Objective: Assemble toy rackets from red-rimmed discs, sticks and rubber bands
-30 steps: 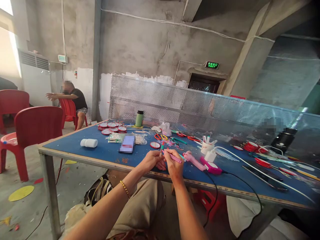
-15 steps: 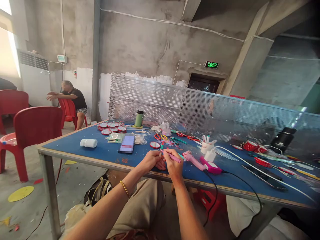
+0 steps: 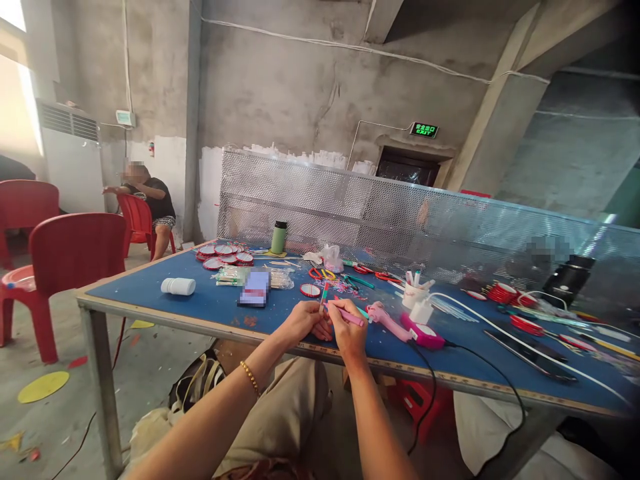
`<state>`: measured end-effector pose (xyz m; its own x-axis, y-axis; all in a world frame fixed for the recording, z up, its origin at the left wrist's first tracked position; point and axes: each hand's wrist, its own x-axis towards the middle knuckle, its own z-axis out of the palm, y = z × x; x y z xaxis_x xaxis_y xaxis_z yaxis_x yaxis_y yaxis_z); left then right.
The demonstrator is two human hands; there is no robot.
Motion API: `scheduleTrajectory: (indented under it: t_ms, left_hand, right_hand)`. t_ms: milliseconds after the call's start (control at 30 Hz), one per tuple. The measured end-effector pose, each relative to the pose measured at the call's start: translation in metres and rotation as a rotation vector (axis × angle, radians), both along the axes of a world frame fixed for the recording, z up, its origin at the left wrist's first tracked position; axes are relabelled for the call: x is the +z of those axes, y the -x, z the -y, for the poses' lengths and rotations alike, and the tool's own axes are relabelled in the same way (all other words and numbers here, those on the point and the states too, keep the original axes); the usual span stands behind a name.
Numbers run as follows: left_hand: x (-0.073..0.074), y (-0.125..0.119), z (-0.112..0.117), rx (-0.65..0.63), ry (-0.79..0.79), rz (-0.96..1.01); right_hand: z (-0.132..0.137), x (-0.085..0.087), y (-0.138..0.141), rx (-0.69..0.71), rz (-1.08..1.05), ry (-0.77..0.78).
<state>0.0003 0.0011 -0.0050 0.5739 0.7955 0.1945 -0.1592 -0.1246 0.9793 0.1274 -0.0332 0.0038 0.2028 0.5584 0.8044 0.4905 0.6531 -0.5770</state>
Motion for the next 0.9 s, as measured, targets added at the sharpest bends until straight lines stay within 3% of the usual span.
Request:
scheduleTrajectory:
  t_ms: [900]
  left_hand:
    - [0.0032,0.0,0.0019,-0.004,0.01,0.009]
  right_hand:
    - [-0.0008,-0.0006,-0.0029,-0.015,-0.001,-0.003]
